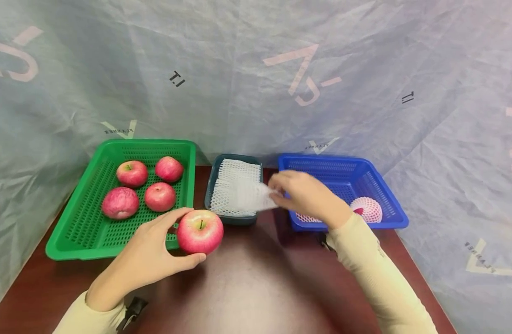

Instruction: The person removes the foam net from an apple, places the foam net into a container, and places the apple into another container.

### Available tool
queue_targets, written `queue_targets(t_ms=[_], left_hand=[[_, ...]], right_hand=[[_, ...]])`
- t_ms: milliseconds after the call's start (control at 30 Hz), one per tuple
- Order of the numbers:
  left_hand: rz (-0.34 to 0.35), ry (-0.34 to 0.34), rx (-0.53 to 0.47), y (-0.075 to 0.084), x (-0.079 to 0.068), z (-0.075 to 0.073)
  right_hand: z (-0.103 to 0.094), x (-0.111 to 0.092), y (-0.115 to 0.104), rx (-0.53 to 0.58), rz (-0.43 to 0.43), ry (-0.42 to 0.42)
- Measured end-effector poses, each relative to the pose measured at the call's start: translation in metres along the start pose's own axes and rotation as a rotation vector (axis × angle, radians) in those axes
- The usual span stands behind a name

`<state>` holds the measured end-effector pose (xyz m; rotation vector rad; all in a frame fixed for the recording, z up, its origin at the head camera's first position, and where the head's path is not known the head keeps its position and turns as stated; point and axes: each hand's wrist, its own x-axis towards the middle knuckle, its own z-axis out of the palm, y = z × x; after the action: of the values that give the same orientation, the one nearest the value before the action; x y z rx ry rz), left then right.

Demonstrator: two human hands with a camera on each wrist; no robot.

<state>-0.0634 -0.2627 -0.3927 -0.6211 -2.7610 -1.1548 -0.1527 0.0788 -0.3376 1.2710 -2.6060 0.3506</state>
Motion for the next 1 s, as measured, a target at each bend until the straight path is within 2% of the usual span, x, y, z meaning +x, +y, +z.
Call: queue_targets(t_ms=[67,167,333,533,633,700,767,833,933,1000], left_hand=[[-0.019,-0.007,0.009,-0.001,-0.004,-0.002],[-0.039,-0.015,0.011,-0.002,-0.01,-0.002],[-0.055,-0.015,0.028,-0.001,-0.019,-0.003],[-0.061,-0.004,0.048,0.001,-0.024,-0.01],[-0.068,-0.014,0.046,0.003,-0.027,-0.012],[-0.067,-0.019,0.04,0.003,-0.028,-0.012],[-0.062,-0.019,0.044,0.003,-0.03,-0.012],[-0.052,-0.007,0.054,0.001,-0.03,-0.012],[-0.045,0.014,0.068,-0.002,-0.031,-0.016],[-0.042,0.025,0.075,-0.004,-0.031,-0.019]], right_hand=[[0.001,0.019,0.01,-0.056,0.07,-0.029],[0.013,0.047,0.024,-0.097,0.162,-0.12],[0.056,0.079,0.046,-0.113,0.261,-0.297],[0.115,0.097,0.057,-0.091,0.308,-0.524],[0.14,0.099,0.06,-0.06,0.338,-0.657],[0.151,0.098,0.061,-0.059,0.352,-0.714],[0.156,0.098,0.062,-0.062,0.378,-0.759],[0.151,0.099,0.061,-0.066,0.385,-0.777],[0.135,0.103,0.058,-0.08,0.353,-0.778],[0.119,0.101,0.053,-0.075,0.299,-0.734]])
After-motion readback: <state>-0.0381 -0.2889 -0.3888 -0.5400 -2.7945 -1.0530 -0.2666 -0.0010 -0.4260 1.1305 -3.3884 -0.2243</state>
